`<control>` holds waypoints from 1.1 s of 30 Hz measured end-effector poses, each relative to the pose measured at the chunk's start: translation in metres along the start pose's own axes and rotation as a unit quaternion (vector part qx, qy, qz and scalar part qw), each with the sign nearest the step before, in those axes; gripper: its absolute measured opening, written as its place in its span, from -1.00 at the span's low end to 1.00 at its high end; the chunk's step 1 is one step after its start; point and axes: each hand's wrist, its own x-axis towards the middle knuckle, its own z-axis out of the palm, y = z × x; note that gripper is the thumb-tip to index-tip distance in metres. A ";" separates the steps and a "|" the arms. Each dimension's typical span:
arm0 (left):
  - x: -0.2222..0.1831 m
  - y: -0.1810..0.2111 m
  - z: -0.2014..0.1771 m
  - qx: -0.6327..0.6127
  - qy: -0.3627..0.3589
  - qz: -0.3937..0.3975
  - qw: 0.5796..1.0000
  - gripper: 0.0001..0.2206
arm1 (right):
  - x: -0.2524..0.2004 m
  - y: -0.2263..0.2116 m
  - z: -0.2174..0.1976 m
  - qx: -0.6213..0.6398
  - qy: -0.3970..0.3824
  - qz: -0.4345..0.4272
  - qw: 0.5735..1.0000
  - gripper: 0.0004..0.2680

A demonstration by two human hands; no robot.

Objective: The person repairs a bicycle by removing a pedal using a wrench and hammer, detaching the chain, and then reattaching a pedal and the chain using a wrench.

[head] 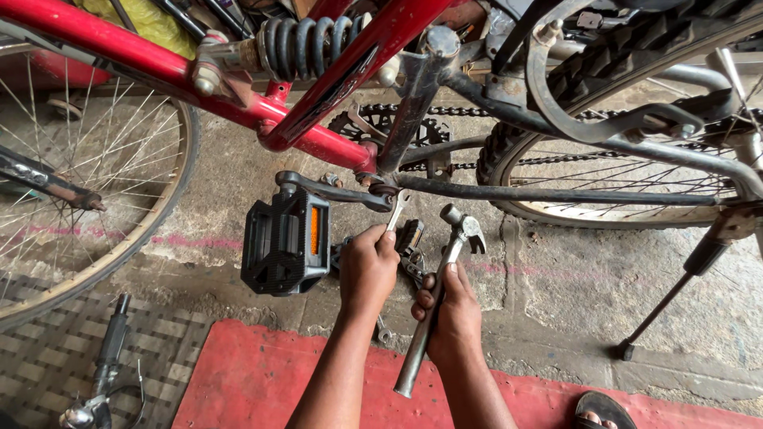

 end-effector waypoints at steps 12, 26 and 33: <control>-0.005 0.011 0.006 0.040 0.054 0.035 0.997 -0.83 | 0.016 -0.001 0.001 0.057 -0.018 0.109 0.992 -0.83; -0.009 0.007 0.013 0.013 0.065 0.033 0.997 -0.83 | 0.014 -0.010 0.016 0.026 -0.035 0.126 0.991 -0.84; -0.009 0.015 0.011 0.002 0.076 0.037 0.996 -0.85 | 0.009 -0.008 0.012 -0.116 -0.069 0.115 0.984 -0.81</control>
